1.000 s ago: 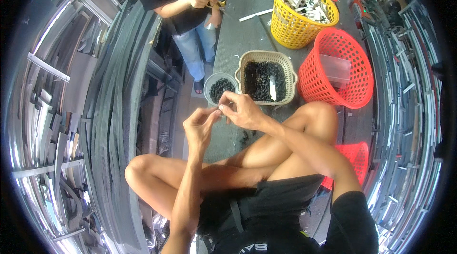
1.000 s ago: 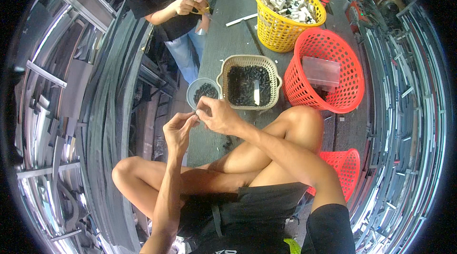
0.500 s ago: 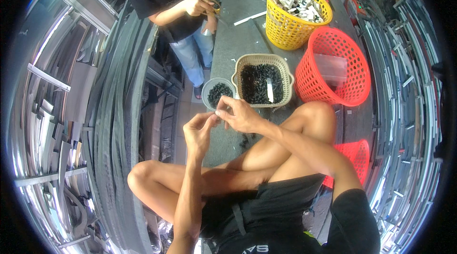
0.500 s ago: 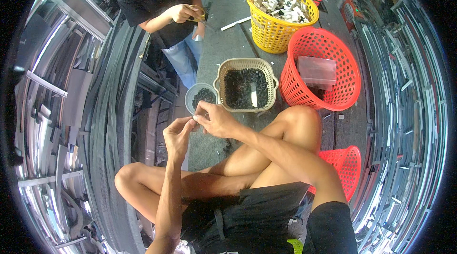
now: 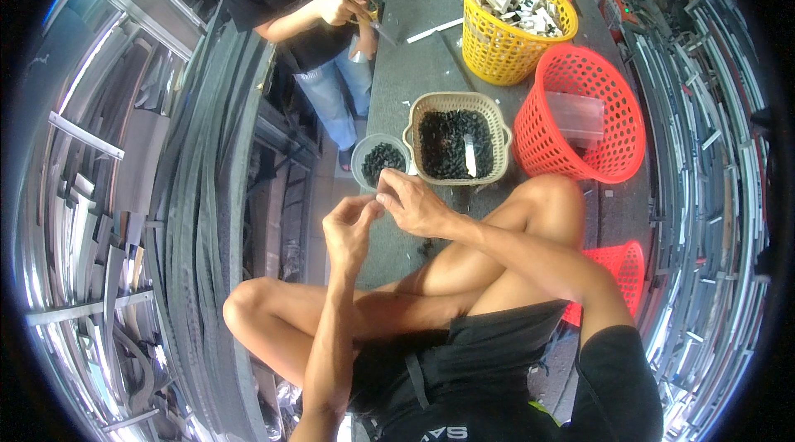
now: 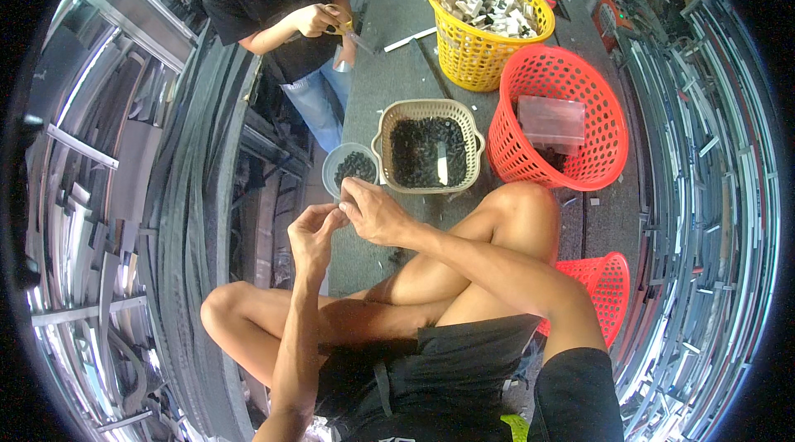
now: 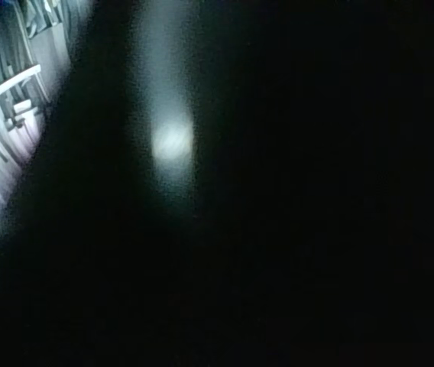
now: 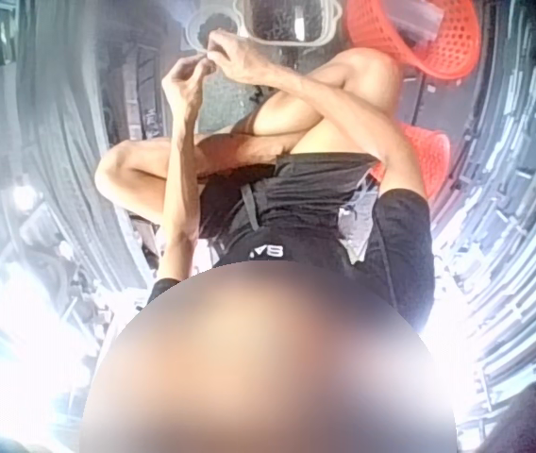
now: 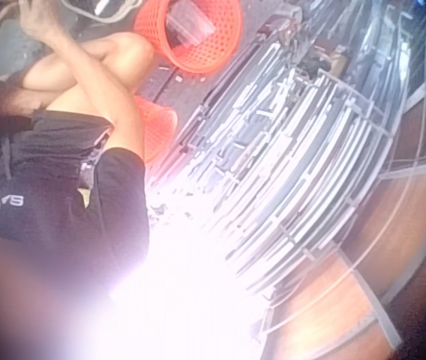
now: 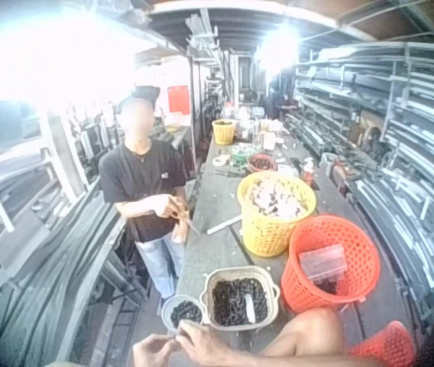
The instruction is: The person sits cross-legged on the floor and repeatedly picks small black fasteners from a container, inspects them, and places them into a smaller bowl. The person handles the fasteners one at a time throughout the clip.
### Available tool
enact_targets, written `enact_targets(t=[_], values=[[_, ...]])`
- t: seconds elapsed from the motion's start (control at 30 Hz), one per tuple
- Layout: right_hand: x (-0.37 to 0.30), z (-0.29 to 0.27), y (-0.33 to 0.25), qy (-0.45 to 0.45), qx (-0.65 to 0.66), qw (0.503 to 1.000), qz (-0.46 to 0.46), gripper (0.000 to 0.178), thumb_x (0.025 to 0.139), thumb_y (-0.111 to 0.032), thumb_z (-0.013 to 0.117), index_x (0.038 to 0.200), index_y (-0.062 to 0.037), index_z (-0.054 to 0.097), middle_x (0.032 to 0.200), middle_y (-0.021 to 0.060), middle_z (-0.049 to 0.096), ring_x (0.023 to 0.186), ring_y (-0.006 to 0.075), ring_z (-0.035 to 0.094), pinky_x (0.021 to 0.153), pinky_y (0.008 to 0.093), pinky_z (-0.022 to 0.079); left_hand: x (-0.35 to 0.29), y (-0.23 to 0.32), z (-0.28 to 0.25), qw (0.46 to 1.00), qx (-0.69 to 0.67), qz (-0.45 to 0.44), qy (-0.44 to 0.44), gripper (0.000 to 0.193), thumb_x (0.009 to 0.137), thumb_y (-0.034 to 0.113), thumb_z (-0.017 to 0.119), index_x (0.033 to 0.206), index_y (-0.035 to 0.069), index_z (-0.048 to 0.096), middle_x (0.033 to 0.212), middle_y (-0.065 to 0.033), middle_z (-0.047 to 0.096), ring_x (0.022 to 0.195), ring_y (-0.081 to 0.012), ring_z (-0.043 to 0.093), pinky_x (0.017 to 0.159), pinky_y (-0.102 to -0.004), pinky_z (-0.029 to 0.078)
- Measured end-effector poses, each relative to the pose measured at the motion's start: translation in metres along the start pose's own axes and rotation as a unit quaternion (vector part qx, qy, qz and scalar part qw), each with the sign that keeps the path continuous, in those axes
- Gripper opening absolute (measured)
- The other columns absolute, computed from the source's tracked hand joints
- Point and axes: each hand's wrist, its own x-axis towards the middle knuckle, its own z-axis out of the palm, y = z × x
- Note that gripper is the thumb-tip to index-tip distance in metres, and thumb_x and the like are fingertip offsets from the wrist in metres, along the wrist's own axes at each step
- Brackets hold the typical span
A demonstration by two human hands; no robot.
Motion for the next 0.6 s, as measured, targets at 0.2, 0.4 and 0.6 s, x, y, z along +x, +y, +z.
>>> enact_targets(t=[0.2,0.4,0.6], values=[[-0.005,0.003,-0.003,-0.019,-0.008,1.0,0.001,0.012,0.104,-0.009,0.053,0.11,0.0011,0.048,0.102,0.0231,0.059,0.094,0.0505,0.063,0.078,0.0572,0.049,-0.001,0.002,0.0,0.999,-0.038,-0.007,-0.008,0.015,0.099,0.005,0.073,0.107,-0.008,0.073,0.101,-0.0144,0.078,0.094,-0.0191,0.075,0.09,-0.0342,0.06],[-0.004,0.007,-0.006,-0.01,-0.019,0.999,0.028,0.01,0.105,-0.009,0.052,0.108,0.0006,0.05,0.096,0.0257,0.061,0.092,0.0486,0.063,0.077,0.054,0.049,-0.003,0.01,0.0,0.999,0.03,0.027,-0.007,0.014,0.099,0.003,0.07,0.108,-0.007,0.073,0.102,-0.0136,0.078,0.095,-0.0181,0.074,0.09,-0.0327,0.059],[0.019,-0.031,0.011,-0.139,-0.017,0.985,0.103,0.02,0.103,-0.019,0.061,0.1,0.0013,0.061,0.089,0.0258,0.07,0.087,0.0449,0.07,0.076,0.051,0.053,0.009,-0.001,-0.002,0.998,-0.019,0.052,0.029,0.017,0.098,-0.002,0.067,0.113,-0.008,0.074,0.103,-0.0142,0.078,0.096,-0.0185,0.075,0.09,-0.0309,0.06]])
